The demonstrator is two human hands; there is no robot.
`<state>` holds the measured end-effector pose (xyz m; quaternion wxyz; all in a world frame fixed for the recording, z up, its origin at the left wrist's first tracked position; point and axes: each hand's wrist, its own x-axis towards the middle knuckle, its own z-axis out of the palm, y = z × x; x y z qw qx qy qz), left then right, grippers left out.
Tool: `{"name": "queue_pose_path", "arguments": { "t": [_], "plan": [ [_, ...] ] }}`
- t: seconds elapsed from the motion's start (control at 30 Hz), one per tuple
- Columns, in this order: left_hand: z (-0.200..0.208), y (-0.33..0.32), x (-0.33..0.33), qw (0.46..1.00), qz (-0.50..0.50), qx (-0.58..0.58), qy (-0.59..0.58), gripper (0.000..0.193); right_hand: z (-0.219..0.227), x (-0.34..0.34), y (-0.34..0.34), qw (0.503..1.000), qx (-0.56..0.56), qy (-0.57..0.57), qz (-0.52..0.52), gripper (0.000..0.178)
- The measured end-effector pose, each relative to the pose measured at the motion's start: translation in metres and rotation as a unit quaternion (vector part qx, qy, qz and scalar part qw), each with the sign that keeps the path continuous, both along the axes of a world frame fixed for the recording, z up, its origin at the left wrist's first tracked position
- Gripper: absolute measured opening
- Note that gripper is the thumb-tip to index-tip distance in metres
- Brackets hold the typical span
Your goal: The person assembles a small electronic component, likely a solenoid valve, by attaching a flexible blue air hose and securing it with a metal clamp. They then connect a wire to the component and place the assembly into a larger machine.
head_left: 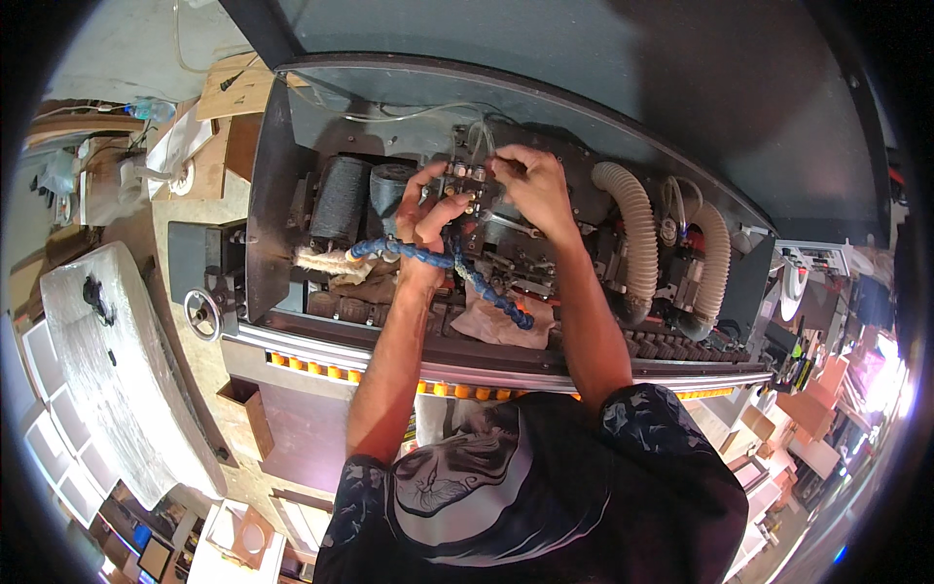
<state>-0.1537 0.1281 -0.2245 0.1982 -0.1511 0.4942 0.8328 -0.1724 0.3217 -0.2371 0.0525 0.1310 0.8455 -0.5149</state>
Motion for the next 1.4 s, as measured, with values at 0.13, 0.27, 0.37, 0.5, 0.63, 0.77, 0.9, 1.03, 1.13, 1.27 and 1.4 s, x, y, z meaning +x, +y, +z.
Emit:
{"name": "queue_pose_path", "arguments": {
  "t": [0.13, 0.27, 0.37, 0.5, 0.63, 0.77, 0.9, 1.03, 1.13, 1.27, 1.4],
  "plan": [
    [0.001, -0.001, 0.001, 1.000, -0.023, -0.006, -0.004, 0.060, -0.010, -0.024, 0.007, 0.970, -0.226, -0.041, -0.074, 0.025],
    [-0.010, -0.002, 0.002, 0.999, -0.034, 0.014, -0.017, 0.058, -0.020, -0.029, 0.014, 0.931, -0.353, -0.044, -0.081, 0.025],
    [-0.017, -0.004, 0.001, 0.997, -0.048, 0.046, -0.033, 0.058, -0.026, -0.028, 0.014, 0.916, -0.391, -0.053, -0.069, 0.026],
    [-0.008, -0.002, 0.002, 0.997, -0.056, 0.017, -0.044, 0.061, -0.023, -0.026, 0.015, 0.924, -0.372, -0.064, -0.066, 0.025],
    [-0.007, 0.000, 0.002, 0.997, -0.062, 0.004, -0.038, 0.060, -0.024, -0.022, 0.016, 0.939, -0.336, -0.029, -0.061, 0.025],
    [-0.012, 0.000, 0.003, 0.997, -0.066, -0.005, -0.045, 0.057, -0.011, -0.020, 0.012, 0.926, -0.360, -0.020, -0.110, 0.024],
    [-0.010, 0.000, 0.005, 0.994, -0.087, -0.017, -0.066, 0.058, -0.013, -0.015, 0.011, 0.948, -0.307, 0.009, -0.080, 0.025],
    [-0.015, 0.002, 0.008, 0.994, -0.089, -0.033, -0.061, 0.060, -0.014, -0.016, 0.009, 0.981, -0.188, 0.016, -0.050, 0.026],
    [-0.024, 0.002, 0.008, 0.996, -0.068, -0.053, -0.014, 0.061, -0.012, -0.012, 0.005, 0.998, 0.006, 0.053, -0.022, 0.026],
    [-0.013, 0.003, 0.007, 0.995, -0.079, -0.049, -0.044, 0.063, -0.002, -0.017, 0.000, 0.988, 0.151, 0.027, 0.028, 0.026],
    [-0.013, 0.005, 0.007, 0.996, -0.068, -0.026, -0.042, 0.065, -0.004, -0.032, 0.002, 0.996, 0.077, -0.033, 0.004, 0.023]
  ]
}}
